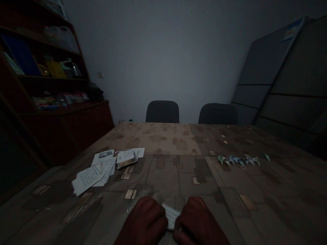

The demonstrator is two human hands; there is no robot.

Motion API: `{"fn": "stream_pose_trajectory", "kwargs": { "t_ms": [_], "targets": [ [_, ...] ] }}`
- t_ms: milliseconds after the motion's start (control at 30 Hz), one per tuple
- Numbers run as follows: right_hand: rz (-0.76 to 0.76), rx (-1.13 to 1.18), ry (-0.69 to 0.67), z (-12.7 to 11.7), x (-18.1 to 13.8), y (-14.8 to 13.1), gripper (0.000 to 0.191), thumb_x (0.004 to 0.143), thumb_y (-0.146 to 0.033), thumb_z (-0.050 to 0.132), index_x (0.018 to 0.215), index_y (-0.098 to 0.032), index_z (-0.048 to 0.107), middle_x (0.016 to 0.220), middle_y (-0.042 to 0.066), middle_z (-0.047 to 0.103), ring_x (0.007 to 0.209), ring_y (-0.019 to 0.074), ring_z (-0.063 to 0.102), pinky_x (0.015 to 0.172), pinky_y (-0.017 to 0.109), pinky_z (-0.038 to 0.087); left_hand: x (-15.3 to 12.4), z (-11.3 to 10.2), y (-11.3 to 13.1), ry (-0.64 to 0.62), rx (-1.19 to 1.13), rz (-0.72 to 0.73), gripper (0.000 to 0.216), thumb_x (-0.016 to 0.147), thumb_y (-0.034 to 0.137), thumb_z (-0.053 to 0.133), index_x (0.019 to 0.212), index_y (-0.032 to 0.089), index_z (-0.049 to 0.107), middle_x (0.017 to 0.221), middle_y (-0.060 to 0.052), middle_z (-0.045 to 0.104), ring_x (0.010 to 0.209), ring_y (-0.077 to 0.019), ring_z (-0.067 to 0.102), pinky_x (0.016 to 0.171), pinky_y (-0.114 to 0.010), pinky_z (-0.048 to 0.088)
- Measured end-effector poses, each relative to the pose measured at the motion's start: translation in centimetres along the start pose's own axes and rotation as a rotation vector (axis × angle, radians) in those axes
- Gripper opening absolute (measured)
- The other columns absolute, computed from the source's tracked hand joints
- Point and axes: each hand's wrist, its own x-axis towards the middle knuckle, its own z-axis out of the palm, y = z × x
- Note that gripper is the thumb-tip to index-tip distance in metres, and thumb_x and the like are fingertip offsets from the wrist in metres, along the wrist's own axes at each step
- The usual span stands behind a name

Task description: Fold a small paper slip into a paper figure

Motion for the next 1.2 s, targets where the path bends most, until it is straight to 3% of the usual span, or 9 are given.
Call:
{"fn": "stream_pose_trajectory", "kwargs": {
  "t_ms": [200, 333, 533, 600, 700, 800, 967, 1067, 1200],
  "targets": [
    [-0.163, 0.045, -0.063, -3.4, 1.2, 0.0, 0.033, 0.087, -0.007, 0.039, 0.109, -0.017, 0.061, 0.094, 0.008, 0.066, 0.085, 0.0207, 0.057, 0.073, 0.034, 0.042, -0.6, 0.1, -0.5, 0.135, -0.134, -0.070, 0.033, 0.105, 0.025, 0.035, 0.083, 0.019, 0.059, 0.081, -0.004, 0.070, 0.070, -0.0170, 0.058, 0.063, -0.033, 0.037],
    [-0.135, -0.138, -0.028, -3.7, 1.1, 0.2, 0.026, 0.095, -0.013, 0.048, 0.114, -0.022, 0.063, 0.108, 0.010, 0.065, 0.090, 0.0208, 0.058, 0.073, 0.031, 0.047, -0.2, -0.4, -0.3, 0.194, -0.126, -0.021, 0.028, 0.104, 0.023, 0.040, 0.083, 0.021, 0.060, 0.081, -0.001, 0.072, 0.070, -0.0165, 0.058, 0.065, -0.033, 0.039],
    [-0.262, -0.305, 0.193, -2.4, 1.5, -0.2, 0.018, 0.105, -0.025, 0.048, 0.115, -0.026, 0.064, 0.101, 0.005, 0.069, 0.083, 0.0160, 0.061, 0.071, 0.027, 0.049, 0.0, -0.1, -0.4, 0.137, -0.147, 0.030, 0.032, 0.104, 0.023, 0.041, 0.080, 0.021, 0.062, 0.079, -0.001, 0.071, 0.070, -0.0160, 0.057, 0.067, -0.033, 0.039],
    [-0.280, -0.268, 0.125, -2.3, 1.6, -0.2, 0.015, 0.104, -0.027, 0.051, 0.106, -0.025, 0.066, 0.102, 0.004, 0.069, 0.085, 0.0150, 0.062, 0.074, 0.026, 0.049, -0.1, 0.2, -0.6, 0.129, -0.176, 0.024, 0.033, 0.105, 0.024, 0.040, 0.080, 0.020, 0.061, 0.080, -0.002, 0.071, 0.072, -0.0163, 0.056, 0.069, -0.034, 0.038],
    [-0.279, -0.249, 0.136, -2.1, 1.3, 0.2, 0.026, 0.103, -0.023, 0.051, 0.080, -0.021, 0.064, 0.082, 0.002, 0.066, 0.073, 0.0147, 0.056, 0.065, 0.027, 0.042, -0.2, 0.4, -0.6, 0.115, -0.166, 0.005, 0.033, 0.104, 0.022, 0.040, 0.078, 0.020, 0.060, 0.083, -0.002, 0.071, 0.074, -0.0166, 0.055, 0.071, -0.034, 0.038],
    [-0.348, -0.291, -0.021, -1.9, 0.9, 0.7, 0.028, 0.098, -0.012, 0.055, 0.071, -0.018, 0.057, 0.081, 0.001, 0.065, 0.075, 0.0153, 0.054, 0.068, 0.030, 0.037, -0.4, 0.4, -0.3, 0.085, -0.108, 0.009, 0.035, 0.103, 0.018, 0.040, 0.073, 0.019, 0.058, 0.084, -0.002, 0.068, 0.075, -0.0164, 0.054, 0.072, -0.034, 0.038],
    [-0.351, -0.299, -0.124, -1.9, 0.5, 1.1, 0.030, 0.100, -0.013, 0.052, 0.071, -0.018, 0.056, 0.073, -0.001, 0.061, 0.069, 0.0150, 0.050, 0.066, 0.033, 0.032, -1.3, 0.3, 0.3, -0.006, -0.036, 0.002, 0.035, 0.102, 0.018, 0.037, 0.076, 0.019, 0.060, 0.074, -0.002, 0.063, 0.067, -0.0172, 0.050, 0.068, -0.035, 0.037],
    [-0.329, -0.269, -0.152, -1.8, 0.3, 1.2, 0.028, 0.099, -0.012, 0.051, 0.073, -0.019, 0.057, 0.068, -0.001, 0.060, 0.068, 0.0152, 0.049, 0.066, 0.033, 0.032, -2.1, 0.6, 0.4, -0.030, -0.031, -0.029, 0.023, 0.093, 0.013, 0.043, 0.081, 0.021, 0.061, 0.072, -0.002, 0.061, 0.066, -0.0187, 0.050, 0.063, -0.034, 0.037],
    [-0.272, -0.171, -0.213, -1.6, 0.0, 1.8, 0.014, 0.095, -0.019, 0.056, 0.083, -0.020, 0.062, 0.076, 0.000, 0.063, 0.075, 0.0167, 0.051, 0.069, 0.033, 0.033, -2.9, 1.4, 0.5, -0.041, -0.059, -0.088, 0.017, 0.080, 0.012, 0.047, 0.083, 0.022, 0.060, 0.073, -0.003, 0.061, 0.067, -0.0207, 0.051, 0.062, -0.035, 0.037]
  ]
}}
